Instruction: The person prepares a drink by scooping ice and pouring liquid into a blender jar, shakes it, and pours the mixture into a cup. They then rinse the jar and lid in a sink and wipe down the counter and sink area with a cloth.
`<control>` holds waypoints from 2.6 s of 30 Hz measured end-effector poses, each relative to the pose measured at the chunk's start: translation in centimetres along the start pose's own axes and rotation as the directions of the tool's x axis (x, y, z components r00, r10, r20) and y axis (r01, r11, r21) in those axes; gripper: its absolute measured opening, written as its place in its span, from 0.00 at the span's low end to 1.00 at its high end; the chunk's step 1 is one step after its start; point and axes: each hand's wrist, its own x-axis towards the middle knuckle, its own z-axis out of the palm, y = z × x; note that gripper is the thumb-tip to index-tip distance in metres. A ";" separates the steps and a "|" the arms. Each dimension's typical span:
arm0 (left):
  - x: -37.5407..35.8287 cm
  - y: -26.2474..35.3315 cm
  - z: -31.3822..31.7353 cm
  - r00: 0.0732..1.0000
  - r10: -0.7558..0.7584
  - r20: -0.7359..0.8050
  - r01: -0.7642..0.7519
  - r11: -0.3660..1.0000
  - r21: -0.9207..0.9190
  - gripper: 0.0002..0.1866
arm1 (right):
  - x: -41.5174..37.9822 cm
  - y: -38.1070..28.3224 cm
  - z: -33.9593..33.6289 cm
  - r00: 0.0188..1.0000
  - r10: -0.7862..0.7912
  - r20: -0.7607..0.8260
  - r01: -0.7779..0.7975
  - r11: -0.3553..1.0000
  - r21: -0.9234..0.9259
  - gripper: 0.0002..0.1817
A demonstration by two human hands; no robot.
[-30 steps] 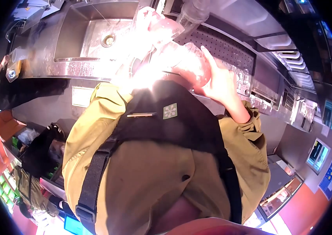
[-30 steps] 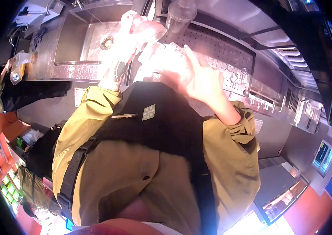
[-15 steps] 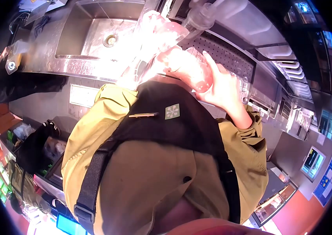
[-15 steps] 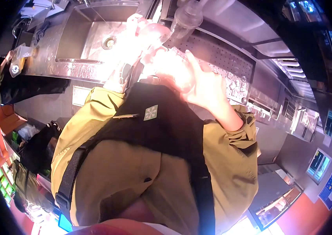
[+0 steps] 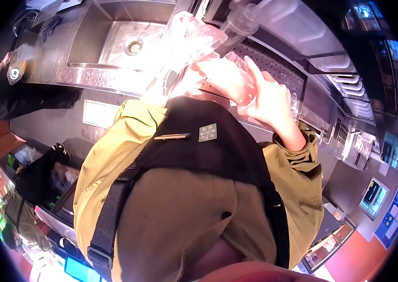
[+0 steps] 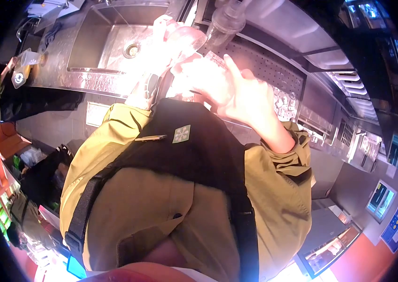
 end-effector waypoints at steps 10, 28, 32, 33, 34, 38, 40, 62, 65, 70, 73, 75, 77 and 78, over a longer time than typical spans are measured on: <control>4.0 2.4 0.4 0.994 0.109 -0.003 -0.109 0.990 -0.092 0.17 | 0.5 0.1 -1.1 0.992 -0.056 0.113 0.063 0.996 -0.057 0.52; 6.9 4.8 0.3 0.982 0.188 -0.006 -0.187 0.971 -0.149 0.20 | 1.1 -0.1 -0.5 0.992 -0.102 0.069 0.114 0.975 -0.193 0.47; 6.4 4.7 0.3 0.984 0.176 -0.014 -0.176 0.973 -0.152 0.21 | 1.1 0.5 0.1 0.960 -0.281 -0.012 0.272 0.938 -0.216 0.46; 6.3 4.7 0.3 0.985 0.174 -0.014 -0.174 0.973 -0.154 0.21 | 1.2 0.4 0.0 0.959 -0.283 -0.015 0.273 0.938 -0.214 0.46; 6.3 4.8 0.3 0.984 0.176 -0.015 -0.176 0.972 -0.155 0.21 | 1.2 0.3 -0.1 0.958 -0.285 -0.017 0.275 0.938 -0.212 0.46; 6.3 4.8 0.3 0.984 0.176 -0.020 -0.177 0.971 -0.159 0.22 | 1.3 -0.5 -1.3 0.989 -0.109 0.097 0.128 0.969 -0.212 0.47; 6.4 4.9 0.2 0.983 0.180 -0.019 -0.181 0.970 -0.161 0.22 | 1.3 -0.4 -1.1 0.989 -0.117 0.089 0.133 0.970 -0.205 0.48; 4.9 5.4 -1.1 0.980 0.197 0.019 -0.189 0.961 -0.202 0.25 | 3.5 -2.5 -3.2 0.926 -0.353 0.131 0.377 0.852 -0.363 0.51; 5.5 5.4 -1.4 0.973 0.230 0.020 -0.219 0.947 -0.235 0.26 | 3.7 -1.5 -2.7 0.950 -0.278 0.144 0.311 0.899 -0.309 0.52; 6.4 7.7 -1.1 0.918 0.396 0.007 -0.372 0.870 -0.323 0.25 | 2.9 3.8 6.1 0.915 -0.253 -0.315 0.357 0.870 0.340 0.55; 4.9 12.1 2.2 0.916 0.401 -0.018 -0.385 0.863 -0.328 0.23 | 2.1 2.5 9.0 0.938 -0.020 -0.345 0.284 0.615 0.736 0.51; 2.9 15.4 4.4 0.908 0.416 0.046 -0.409 0.906 -0.110 0.24 | 1.0 1.4 8.6 0.949 0.023 -0.314 0.273 0.433 0.859 0.51; 2.4 15.6 4.8 0.819 0.519 0.244 -0.560 0.817 0.141 0.27 | 0.1 1.3 8.6 0.957 0.031 -0.287 0.249 0.416 0.874 0.50; 2.5 15.8 5.0 0.806 0.546 0.229 -0.581 0.805 0.124 0.27 | -0.4 1.6 8.8 0.959 0.028 -0.282 0.244 0.422 0.873 0.50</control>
